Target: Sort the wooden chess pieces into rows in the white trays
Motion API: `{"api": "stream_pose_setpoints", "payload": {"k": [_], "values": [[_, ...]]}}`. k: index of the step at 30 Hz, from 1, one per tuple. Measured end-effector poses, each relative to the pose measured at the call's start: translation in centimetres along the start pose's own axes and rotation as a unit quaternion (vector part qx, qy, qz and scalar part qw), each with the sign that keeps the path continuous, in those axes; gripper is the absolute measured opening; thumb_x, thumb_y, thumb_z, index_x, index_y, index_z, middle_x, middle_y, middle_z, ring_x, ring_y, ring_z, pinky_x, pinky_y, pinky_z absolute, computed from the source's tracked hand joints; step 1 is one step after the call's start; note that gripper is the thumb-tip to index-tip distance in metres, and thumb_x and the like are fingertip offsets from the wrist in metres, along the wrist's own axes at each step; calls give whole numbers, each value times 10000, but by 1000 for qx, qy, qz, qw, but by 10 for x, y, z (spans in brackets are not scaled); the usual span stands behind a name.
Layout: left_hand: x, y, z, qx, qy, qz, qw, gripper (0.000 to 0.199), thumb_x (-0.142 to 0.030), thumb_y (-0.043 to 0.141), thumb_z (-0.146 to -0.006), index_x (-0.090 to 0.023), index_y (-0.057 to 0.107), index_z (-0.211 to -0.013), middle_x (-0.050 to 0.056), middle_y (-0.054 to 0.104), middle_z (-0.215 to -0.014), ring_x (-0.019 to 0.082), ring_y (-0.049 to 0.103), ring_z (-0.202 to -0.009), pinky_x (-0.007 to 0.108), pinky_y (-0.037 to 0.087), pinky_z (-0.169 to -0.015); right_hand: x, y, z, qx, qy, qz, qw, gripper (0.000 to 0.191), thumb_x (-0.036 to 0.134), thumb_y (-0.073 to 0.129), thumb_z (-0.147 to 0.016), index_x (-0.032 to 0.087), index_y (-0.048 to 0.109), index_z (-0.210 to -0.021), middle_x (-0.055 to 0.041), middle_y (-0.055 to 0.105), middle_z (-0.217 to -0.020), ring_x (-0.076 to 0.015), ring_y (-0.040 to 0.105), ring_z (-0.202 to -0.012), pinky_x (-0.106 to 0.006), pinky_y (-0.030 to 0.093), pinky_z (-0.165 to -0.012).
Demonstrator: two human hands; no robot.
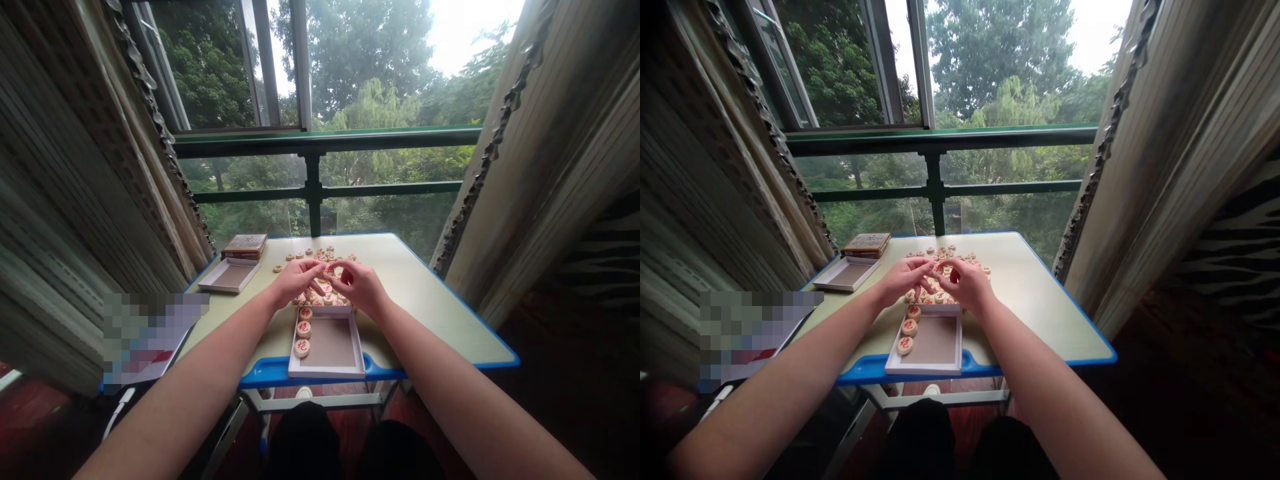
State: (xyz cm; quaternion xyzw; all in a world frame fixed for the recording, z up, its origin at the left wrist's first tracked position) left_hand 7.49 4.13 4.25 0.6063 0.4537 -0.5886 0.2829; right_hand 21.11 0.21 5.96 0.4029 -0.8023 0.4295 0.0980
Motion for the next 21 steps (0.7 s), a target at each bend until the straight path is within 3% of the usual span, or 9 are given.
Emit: {"api": "stream_pose_setpoints", "payload": {"k": [3, 5, 6, 11, 16, 21], "values": [[2, -26, -4, -146, 50, -99, 983, 375, -468, 522, -808, -129, 619, -936, 108, 690, -856, 181, 661, -627, 226, 453, -425, -4, 1, -1, 22, 23, 41, 999, 215, 308, 598, -754, 202, 625, -939, 30, 563, -594, -99, 474, -543, -213, 354, -567], [1, -43, -3, -236, 81, -199, 948, 298, -410, 515, -820, -157, 643, -911, 84, 700, -861, 190, 663, -752, 268, 515, -600, -8, 4, -2, 54, 38, 78, 995, 188, 334, 618, -736, 213, 641, -879, 18, 580, -629, -114, 485, -587, -223, 354, -586], [1, -48, -4, -250, 89, -253, 930, 261, -381, 537, -807, -168, 655, -900, 79, 703, -878, 199, 655, -813, 293, 518, -695, -11, 7, -2, 74, 43, 91, 992, 175, 343, 629, -725, 215, 652, -843, 10, 587, -645, -121, 491, -610, -229, 356, -597], [2, -47, -9, -211, 116, -411, 879, 171, -307, 567, -777, -193, 686, -820, 77, 684, -993, 224, 589, -1012, 351, 419, -950, -19, 18, -1, 148, 48, 105, 982, 155, 321, 651, -692, 223, 703, -801, -10, 598, -671, -148, 513, -676, -249, 379, -639], [-2, -43, -8, -203, 141, -415, 876, 188, -294, 549, -783, -182, 689, -837, 84, 656, -1066, 221, 558, -1060, 360, 390, -987, -20, 21, -2, 159, 50, 89, 982, 171, 331, 654, -692, 233, 725, -812, -16, 629, -691, -163, 540, -721, -257, 393, -670], [7, -48, -12, -198, 96, -431, 875, 200, -299, 547, -778, -187, 685, -870, 84, 654, -1072, 233, 550, -1068, 361, 386, -986, -26, 13, -4, 152, 84, 100, 980, 209, 366, 639, -701, 223, 727, -826, -16, 625, -689, -151, 540, -679, -254, 396, -643]]}}
Point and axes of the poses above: each hand's wrist, its own z-axis away from the middle knuckle, its own y-axis out of the palm, x = y × z, the point moved 6 cm from there along -z, towards the middle knuckle
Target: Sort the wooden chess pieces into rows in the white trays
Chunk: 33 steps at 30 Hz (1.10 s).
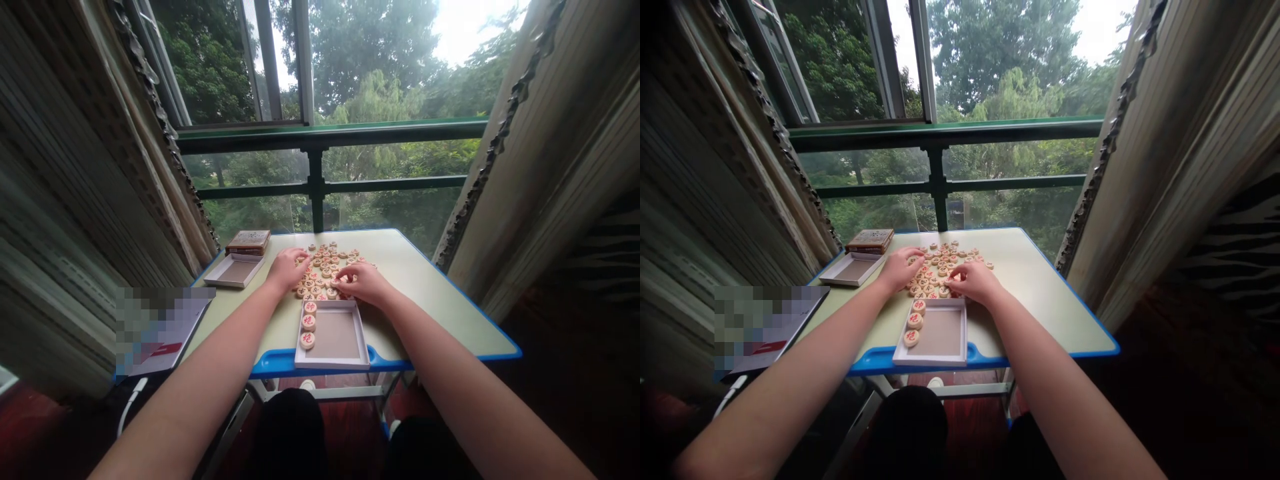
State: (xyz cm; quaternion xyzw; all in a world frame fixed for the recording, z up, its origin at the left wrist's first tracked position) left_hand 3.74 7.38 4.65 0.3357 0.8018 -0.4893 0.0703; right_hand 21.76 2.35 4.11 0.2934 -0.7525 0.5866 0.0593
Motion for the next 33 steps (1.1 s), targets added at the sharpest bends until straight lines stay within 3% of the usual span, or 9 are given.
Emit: {"api": "stream_pose_setpoints", "payload": {"k": [4, 8, 15, 17, 20, 23, 33], "values": [[11, 14, 1, 61, -22, -17, 998, 281, -350, 550, -770, -175, 680, -947, 106, 649, -1084, 263, 561, -1050, 363, 401, -957, -6, -8, 1, -6, 25, 22, 999, 193, 372, 642, -689, 216, 722, -768, -15, 622, -668, -154, 541, -677, -253, 391, -628], [12, 25, 6, 134, -5, -1, 991, 323, -376, 558, -761, -192, 675, -999, 112, 642, -1115, 289, 571, -1035, 373, 417, -914, -7, -9, 2, 16, 35, 15, 999, 175, 352, 664, -667, 216, 717, -764, -15, 630, -685, -157, 546, -686, -252, 395, -625], [6, 24, 7, 145, 12, -27, 989, 303, -367, 542, -772, -204, 672, -992, 108, 651, -1100, 281, 583, -1019, 360, 426, -894, 4, -11, 6, 20, 19, -17, 999, 172, 347, 672, -671, 205, 708, -759, -15, 627, -710, -148, 537, -686, -245, 394, -608], [4, 24, 7, 142, 17, -29, 989, 285, -354, 535, -777, -206, 673, -977, 105, 660, -1075, 274, 582, -1025, 353, 422, -901, 20, -15, 11, 29, -24, -48, 998, 181, 350, 667, -685, 200, 702, -781, -14, 625, -726, -145, 535, -700, -243, 394, -612], [2, 24, 7, 140, 24, -39, 989, 291, -354, 519, -785, -196, 669, -979, 116, 658, -1077, 282, 573, -1040, 370, 411, -916, 58, -16, 25, 81, -150, -97, 981, 173, 343, 675, -701, 203, 693, -801, -2, 618, -723, -134, 534, -704, -248, 397, -651], [1, 25, 7, 151, 30, -53, 987, 323, -380, 505, -792, -190, 656, -1004, 118, 650, -1092, 281, 563, -1058, 372, 406, -927, 85, -19, 39, 73, -236, -97, 964, 156, 334, 684, -714, 196, 684, -786, -5, 596, -688, -133, 514, -698, -258, 393, -665], [-3, 23, 7, 188, 23, -110, 976, 342, -418, 444, -823, -212, 618, -1033, 75, 626, -1132, 233, 545, -1069, 329, 409, -932, 98, 0, 51, 113, -293, -51, 948, 202, 382, 666, -740, 187, 692, -788, -28, 577, -698, -139, 462, -691, -281, 384, -675]]}}
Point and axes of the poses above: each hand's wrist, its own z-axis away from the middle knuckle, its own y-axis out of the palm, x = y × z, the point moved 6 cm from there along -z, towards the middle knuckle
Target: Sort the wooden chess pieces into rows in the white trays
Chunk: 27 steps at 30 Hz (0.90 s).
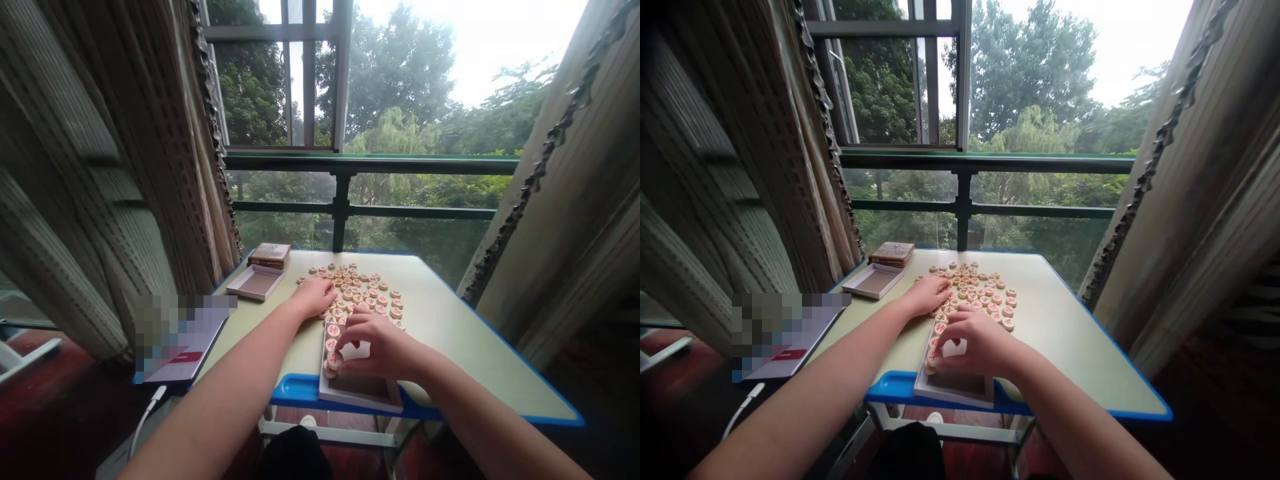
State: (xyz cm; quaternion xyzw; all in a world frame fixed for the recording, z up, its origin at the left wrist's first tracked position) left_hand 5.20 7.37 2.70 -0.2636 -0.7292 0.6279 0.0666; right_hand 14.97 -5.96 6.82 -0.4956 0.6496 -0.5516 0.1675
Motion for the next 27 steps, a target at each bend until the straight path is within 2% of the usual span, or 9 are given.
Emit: {"api": "stream_pose_setpoints", "payload": {"k": [10, 22, 27], "values": [[2, 5, -2, 8, -2, -7, 1000, 375, -426, 425, -838, -219, 587, -1106, 70, 596, -1183, 233, 489, -1148, 350, 366, -989, -4, 3, 0, 1, 4, 26, 1000, 173, 348, 665, -735, 191, 687, -806, -39, 567, -707, -159, 436, -730, -285, 370, -661], [1, 1, 2, 7, -4, -13, 1000, 394, -423, 413, -847, -212, 568, -1141, 76, 570, -1224, 230, 483, -1154, 351, 357, -998, 4, 6, -3, 15, -14, 14, 1000, 173, 363, 656, -746, 194, 685, -771, -43, 589, -733, -155, 444, -733, -288, 374, -688], [-2, 2, 1, 7, 12, -30, 999, 409, -410, 377, -865, -194, 556, -1162, 90, 573, -1218, 234, 479, -1160, 360, 360, -995, 5, 6, -4, 2, -15, 34, 999, 216, 354, 688, -701, 193, 664, -842, -38, 597, -761, -164, 440, -752, -294, 371, -693]]}}
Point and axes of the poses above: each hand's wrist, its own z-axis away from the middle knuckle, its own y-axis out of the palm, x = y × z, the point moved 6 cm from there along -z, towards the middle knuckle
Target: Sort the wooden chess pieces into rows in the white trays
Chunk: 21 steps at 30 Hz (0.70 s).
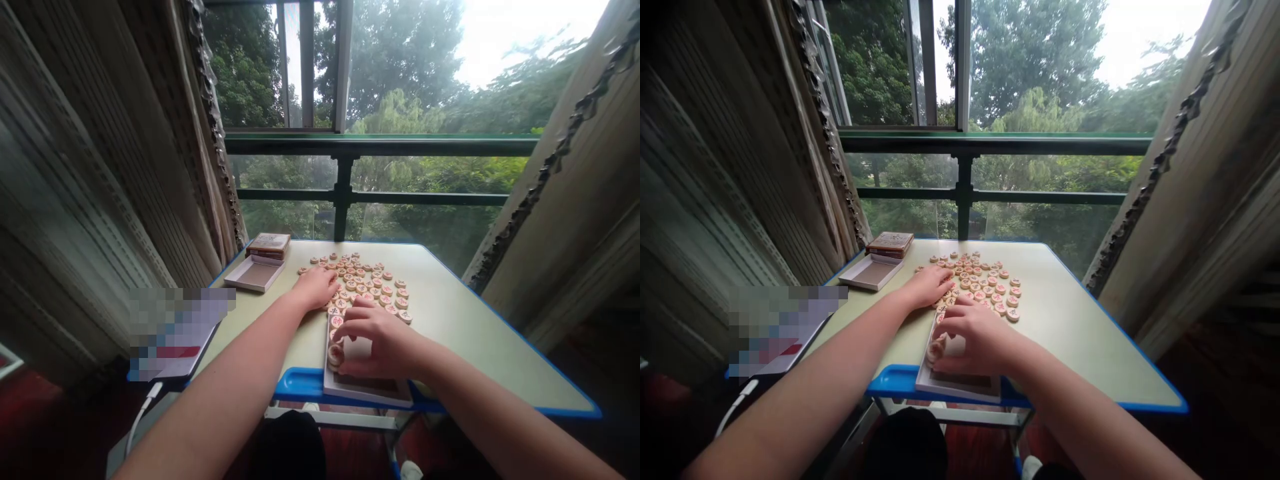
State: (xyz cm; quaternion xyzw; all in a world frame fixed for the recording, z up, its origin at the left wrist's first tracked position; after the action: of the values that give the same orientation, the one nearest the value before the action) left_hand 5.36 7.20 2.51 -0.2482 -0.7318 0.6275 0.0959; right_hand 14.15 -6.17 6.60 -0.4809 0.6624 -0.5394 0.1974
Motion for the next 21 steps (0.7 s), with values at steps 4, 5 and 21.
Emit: {"api": "stream_pose_setpoints", "payload": {"k": [4, 5, 21], "values": [[0, 0, 0, 1, 2, -9, 1000, 416, -412, 368, -869, -194, 546, -1176, 91, 576, -1212, 233, 482, -1156, 358, 364, -992, 4, 4, -3, 28, -3, 3, 1000, 225, 355, 700, -680, 190, 633, -817, -31, 598, -764, -166, 445, -758, -301, 369, -718], [0, 0, 0, 1, 1, -10, 1000, 414, -416, 368, -870, -201, 546, -1175, 85, 577, -1211, 229, 484, -1154, 352, 365, -991, 5, 5, -3, 32, -2, 4, 999, 227, 347, 701, -676, 186, 623, -816, -31, 601, -769, -166, 448, -760, -303, 370, -727], [0, 0, 0, -2, -12, 7, 1000, 395, -419, 395, -856, -206, 553, -1149, 92, 566, -1212, 251, 477, -1148, 376, 358, -991, 3, 0, 0, -3, 1, 26, 1000, 382, 478, 689, -654, 176, 601, -871, -31, 583, -714, -165, 462, -707, -288, 368, -657]]}}
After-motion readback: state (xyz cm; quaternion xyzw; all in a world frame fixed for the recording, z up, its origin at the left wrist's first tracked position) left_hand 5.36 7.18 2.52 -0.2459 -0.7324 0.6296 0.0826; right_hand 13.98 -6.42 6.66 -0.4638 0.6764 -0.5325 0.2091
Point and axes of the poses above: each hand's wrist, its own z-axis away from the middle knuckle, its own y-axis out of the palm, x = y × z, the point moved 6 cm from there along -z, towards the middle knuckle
